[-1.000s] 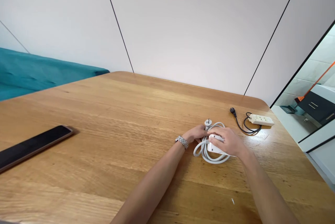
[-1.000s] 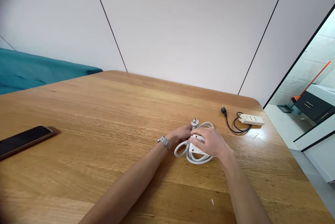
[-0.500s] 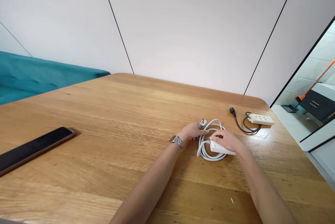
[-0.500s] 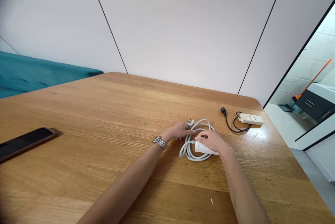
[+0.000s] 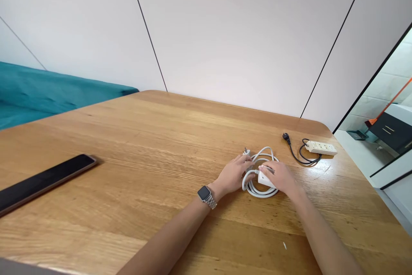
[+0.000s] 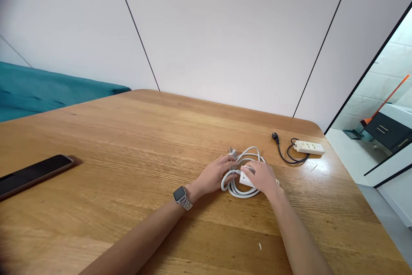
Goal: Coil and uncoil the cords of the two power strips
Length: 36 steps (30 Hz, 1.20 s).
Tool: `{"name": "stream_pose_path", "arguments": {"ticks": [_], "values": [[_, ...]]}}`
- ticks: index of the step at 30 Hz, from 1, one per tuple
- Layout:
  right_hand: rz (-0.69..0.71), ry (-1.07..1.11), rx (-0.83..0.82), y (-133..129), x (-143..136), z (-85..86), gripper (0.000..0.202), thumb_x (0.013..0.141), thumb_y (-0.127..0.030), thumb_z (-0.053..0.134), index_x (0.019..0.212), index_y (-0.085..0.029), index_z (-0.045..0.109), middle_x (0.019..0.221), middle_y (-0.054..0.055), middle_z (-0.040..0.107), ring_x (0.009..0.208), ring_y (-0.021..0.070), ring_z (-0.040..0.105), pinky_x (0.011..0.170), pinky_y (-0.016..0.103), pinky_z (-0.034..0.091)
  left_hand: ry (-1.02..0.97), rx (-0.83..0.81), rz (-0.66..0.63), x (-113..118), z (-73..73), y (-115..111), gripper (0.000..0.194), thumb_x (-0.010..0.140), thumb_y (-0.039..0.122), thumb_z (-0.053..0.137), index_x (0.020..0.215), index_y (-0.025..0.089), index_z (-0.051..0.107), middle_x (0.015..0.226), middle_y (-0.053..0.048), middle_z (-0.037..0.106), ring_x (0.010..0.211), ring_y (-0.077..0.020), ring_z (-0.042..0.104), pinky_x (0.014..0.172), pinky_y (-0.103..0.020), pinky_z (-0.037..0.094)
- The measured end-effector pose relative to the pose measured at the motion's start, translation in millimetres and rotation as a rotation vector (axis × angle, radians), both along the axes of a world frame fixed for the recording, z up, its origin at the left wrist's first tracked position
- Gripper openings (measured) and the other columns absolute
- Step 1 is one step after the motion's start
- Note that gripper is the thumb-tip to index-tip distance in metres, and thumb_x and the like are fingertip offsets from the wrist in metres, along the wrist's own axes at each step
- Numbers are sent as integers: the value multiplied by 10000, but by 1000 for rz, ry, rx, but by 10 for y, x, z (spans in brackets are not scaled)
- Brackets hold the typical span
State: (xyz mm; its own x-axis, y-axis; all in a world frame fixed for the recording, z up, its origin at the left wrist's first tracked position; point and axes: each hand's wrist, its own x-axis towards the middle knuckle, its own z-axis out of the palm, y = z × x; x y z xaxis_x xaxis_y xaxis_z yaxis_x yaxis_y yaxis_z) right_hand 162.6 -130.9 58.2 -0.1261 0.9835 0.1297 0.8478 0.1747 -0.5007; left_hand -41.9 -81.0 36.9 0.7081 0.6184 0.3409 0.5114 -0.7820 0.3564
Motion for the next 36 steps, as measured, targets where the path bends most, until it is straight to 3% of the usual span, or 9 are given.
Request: {"name": "stream_pose_path", "arguments": {"ticks": [6, 9, 13, 17, 21, 26, 29, 31, 36], "values": [[188, -63, -72, -166, 96, 220, 496, 732, -541, 700, 1121, -235, 664, 1121, 58, 696, 1007, 236, 622, 860, 328, 435, 94, 15, -62, -4, -168, -38, 412, 914, 411, 530, 1298, 267, 571, 1287, -98, 580, 1297, -284, 430, 1078, -445, 397], [153, -204, -194, -262, 105, 370, 572, 615, -574, 772, 1070, -239, 682, 1092, 72, 689, 984, 259, 618, 817, 337, 444, 155, 3, -33, -4, -188, -13, 438, 901, 338, 550, 1334, 265, 546, 1370, -91, 536, 1369, -285, 369, 1110, -458, 369], [53, -458, -262, -402, 68, 511, 372, 625, -460, 798, 925, -251, 729, 970, 75, 709, 949, 281, 619, 789, 356, 428, 158, -21, -39, -16, -200, 16, 465, 886, 282, 549, 1349, 238, 530, 1461, -100, 455, 1406, -279, 332, 1148, -459, 327], [-2, -590, -153, -485, 51, 583, 154, 702, -252, 750, 852, -287, 754, 918, 77, 713, 967, 293, 601, 811, 400, 417, 84, -24, -29, -2, -250, 56, 573, 819, 221, 597, 1379, 169, 486, 1573, -146, 244, 1452, -290, 230, 1179, -440, 273], [10, -525, 254, -394, 99, 475, 405, 746, -24, 575, 1011, -288, 733, 1165, 95, 674, 1108, 295, 550, 896, 458, 421, 63, -76, -32, 13, -271, 82, 700, 784, 233, 625, 1436, 133, 390, 1596, -171, 141, 1462, -305, 188, 1177, -450, 271], [296, -215, 585, -85, 221, -54, 492, 790, -30, 477, 1209, -221, 650, 1476, 101, 449, 1401, 251, 335, 1084, 447, 377, 52, -110, -33, 2, -198, 49, 738, 786, 243, 619, 1462, 157, 335, 1609, -151, 68, 1442, -292, 258, 1162, -427, 307], [325, -62, 469, 24, 313, -324, 492, 800, -90, 511, 1267, -213, 607, 1526, 113, 372, 1433, 246, 289, 1117, 473, 352, 51, -126, -30, -7, -140, 33, 727, 783, 272, 641, 1449, 175, 365, 1607, -134, 118, 1441, -288, 263, 1166, -414, 306], [300, -3, 295, 28, 381, -343, 579, 768, -152, 598, 1343, -202, 543, 1550, 136, 321, 1456, 274, 222, 1145, 517, 289, 66, -139, -11, -9, -111, 30, 706, 784, 283, 649, 1435, 182, 395, 1598, -127, 173, 1434, -287, 280, 1170, -411, 301], [312, 50, -228, -133, 526, 72, 960, 670, -472, 778, 1491, -230, 343, 1609, 139, 117, 1479, 320, 43, 1163, 557, 160, 98, -117, 20, -13, -105, 24, 657, 793, 276, 638, 1413, 195, 436, 1584, -126, 225, 1418, -288, 317, 1156, -428, 320]]}}
